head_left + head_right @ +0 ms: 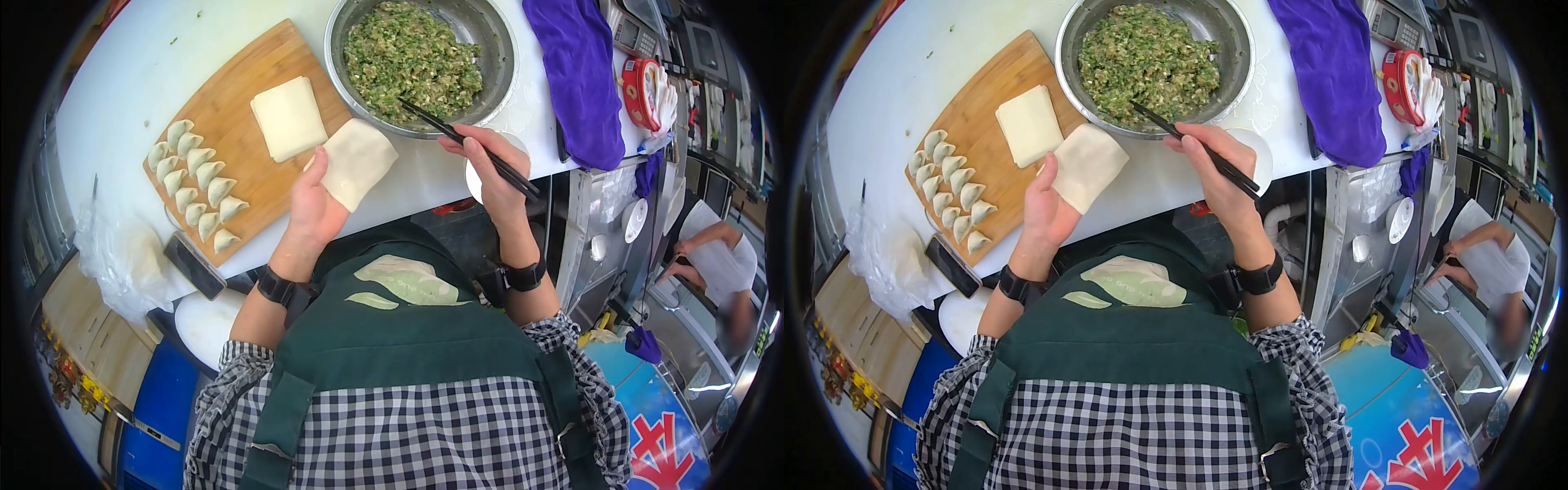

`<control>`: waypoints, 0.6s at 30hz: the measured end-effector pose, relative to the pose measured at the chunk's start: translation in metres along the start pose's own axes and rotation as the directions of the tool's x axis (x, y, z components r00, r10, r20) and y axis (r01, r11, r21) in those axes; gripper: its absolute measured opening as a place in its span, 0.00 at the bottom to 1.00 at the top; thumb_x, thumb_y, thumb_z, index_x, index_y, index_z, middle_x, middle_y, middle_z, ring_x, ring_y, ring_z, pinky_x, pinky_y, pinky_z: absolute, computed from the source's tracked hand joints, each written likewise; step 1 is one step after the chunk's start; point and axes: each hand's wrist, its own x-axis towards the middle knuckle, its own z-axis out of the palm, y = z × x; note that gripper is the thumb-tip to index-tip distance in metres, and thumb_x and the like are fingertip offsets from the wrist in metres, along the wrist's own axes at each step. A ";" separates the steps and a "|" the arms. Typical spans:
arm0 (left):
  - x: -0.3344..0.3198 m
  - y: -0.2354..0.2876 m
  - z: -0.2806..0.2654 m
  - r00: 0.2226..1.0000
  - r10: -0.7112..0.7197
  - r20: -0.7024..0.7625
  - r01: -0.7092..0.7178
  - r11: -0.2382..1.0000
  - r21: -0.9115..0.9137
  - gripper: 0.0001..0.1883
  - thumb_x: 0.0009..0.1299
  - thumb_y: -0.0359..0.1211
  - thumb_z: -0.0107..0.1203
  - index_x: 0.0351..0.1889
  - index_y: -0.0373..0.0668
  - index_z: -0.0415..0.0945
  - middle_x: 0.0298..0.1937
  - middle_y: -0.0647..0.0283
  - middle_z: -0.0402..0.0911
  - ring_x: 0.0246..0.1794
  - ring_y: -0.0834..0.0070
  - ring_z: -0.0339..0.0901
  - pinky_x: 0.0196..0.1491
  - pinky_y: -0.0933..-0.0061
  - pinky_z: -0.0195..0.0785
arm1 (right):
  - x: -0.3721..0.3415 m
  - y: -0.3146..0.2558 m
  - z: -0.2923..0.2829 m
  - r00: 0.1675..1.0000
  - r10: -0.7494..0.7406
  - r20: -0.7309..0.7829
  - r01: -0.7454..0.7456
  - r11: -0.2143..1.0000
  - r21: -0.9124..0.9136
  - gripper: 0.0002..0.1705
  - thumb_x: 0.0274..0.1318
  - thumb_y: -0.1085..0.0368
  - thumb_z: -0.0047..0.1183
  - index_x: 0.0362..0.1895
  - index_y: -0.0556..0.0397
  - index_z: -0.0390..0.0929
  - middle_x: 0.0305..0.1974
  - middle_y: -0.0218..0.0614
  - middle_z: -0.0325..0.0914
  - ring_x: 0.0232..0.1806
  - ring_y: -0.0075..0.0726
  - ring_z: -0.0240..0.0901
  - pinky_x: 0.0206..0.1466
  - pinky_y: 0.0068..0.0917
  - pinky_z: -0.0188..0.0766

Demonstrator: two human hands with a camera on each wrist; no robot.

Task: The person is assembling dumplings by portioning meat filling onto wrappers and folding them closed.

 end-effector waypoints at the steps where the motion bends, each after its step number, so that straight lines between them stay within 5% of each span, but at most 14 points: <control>1: 0.000 0.000 0.000 1.000 0.003 0.001 -0.003 1.000 0.004 0.29 0.80 0.46 0.33 0.70 0.34 0.55 0.70 0.51 0.63 0.71 0.57 0.61 0.73 0.55 0.53 | -0.002 0.003 0.001 1.000 -0.001 0.000 0.001 1.000 0.001 0.12 0.65 0.71 0.50 0.46 0.68 0.79 0.39 0.45 0.84 0.41 0.36 0.83 0.46 0.24 0.75; 18: 0.015 0.003 0.014 0.992 0.124 -0.037 -0.125 0.991 -0.036 0.30 0.80 0.45 0.35 0.71 0.33 0.53 0.72 0.52 0.61 0.72 0.58 0.58 0.74 0.55 0.50 | -0.005 0.010 0.004 0.987 0.146 0.062 -0.158 0.873 0.462 0.17 0.68 0.68 0.45 0.51 0.73 0.74 0.44 0.56 0.80 0.49 0.50 0.80 0.56 0.39 0.76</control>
